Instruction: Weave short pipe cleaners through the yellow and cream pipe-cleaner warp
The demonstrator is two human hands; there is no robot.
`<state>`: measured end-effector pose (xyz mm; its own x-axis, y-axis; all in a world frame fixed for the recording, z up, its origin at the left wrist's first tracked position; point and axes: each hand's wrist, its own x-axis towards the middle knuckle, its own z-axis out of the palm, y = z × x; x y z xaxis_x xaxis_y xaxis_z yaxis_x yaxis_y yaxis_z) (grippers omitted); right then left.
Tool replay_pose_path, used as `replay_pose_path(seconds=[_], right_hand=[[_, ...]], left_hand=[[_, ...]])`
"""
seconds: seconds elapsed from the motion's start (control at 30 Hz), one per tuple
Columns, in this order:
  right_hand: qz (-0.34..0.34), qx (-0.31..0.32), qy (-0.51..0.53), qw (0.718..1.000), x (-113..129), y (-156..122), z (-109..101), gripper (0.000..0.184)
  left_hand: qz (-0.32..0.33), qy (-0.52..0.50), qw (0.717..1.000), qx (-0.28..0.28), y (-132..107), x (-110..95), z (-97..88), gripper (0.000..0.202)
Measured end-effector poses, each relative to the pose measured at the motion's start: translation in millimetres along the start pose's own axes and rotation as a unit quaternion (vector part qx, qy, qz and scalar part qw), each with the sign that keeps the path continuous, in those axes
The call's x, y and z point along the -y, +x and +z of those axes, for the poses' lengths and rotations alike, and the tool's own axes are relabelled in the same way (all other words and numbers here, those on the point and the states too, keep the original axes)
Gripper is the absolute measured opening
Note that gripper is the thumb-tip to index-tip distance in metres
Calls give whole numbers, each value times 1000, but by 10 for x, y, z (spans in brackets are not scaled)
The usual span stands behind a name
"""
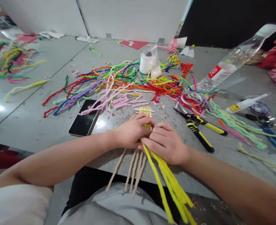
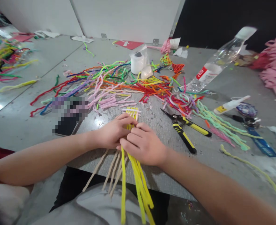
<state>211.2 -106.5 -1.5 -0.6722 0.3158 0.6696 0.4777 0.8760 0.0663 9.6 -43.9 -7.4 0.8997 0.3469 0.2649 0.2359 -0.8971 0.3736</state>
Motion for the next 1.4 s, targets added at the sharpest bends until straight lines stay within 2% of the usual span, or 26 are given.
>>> replay_pose_path(seconds=[0.13, 0.23, 0.37, 0.47, 0.6, 0.63, 0.73, 0.83, 0.9, 1.07, 1.2, 1.3, 1.4], right_hand=[[38, -30, -3, 999, -3, -37, -1, 7], [89, -31, -1, 996, -8, -49, 34, 31], [128, 21, 20, 991, -50, -40, 113, 54], [128, 31, 8, 991, -92, -34, 137, 56], [130, 1, -27, 991, -167, -7, 97, 54], [135, -7, -32, 990, -194, 9, 85, 54], [162, -1, -25, 987, -286, 63, 79, 50], [179, 6, -11, 984, -361, 91, 136, 50], [175, 5, -1, 984, -382, 84, 196, 52], [205, -3, 9, 979, -353, 32, 313, 51], [203, -3, 17, 979, -337, 18, 334, 54], [199, 8, 19, 980, -331, 23, 327, 51], [201, 22, 26, 979, -310, 23, 312, 47]], left_hand=[[2, 17, 1000, 4, -10, 3, 26, 22], [-4, 30, 999, 23, 4, -2, 43, 33], [22, 31, 998, 41, 14, -22, 38, 35], [33, 15, 999, 21, -8, -22, 28, 36], [32, -4, 998, -47, -67, 84, -36, 40], [30, -8, 997, -64, -85, 138, -70, 45], [13, -15, 996, -88, -141, 334, -203, 79], [-3, 2, 995, -96, -189, 492, -326, 77], [-8, 14, 995, -100, -207, 521, -381, 81], [-99, 9, 984, -150, -203, 373, -490, 71], [-185, 47, 969, -156, -203, 327, -600, 63], [-255, 113, 950, -142, -235, 413, -671, 49], [-287, 178, 936, -97, -260, 492, -711, 38]])
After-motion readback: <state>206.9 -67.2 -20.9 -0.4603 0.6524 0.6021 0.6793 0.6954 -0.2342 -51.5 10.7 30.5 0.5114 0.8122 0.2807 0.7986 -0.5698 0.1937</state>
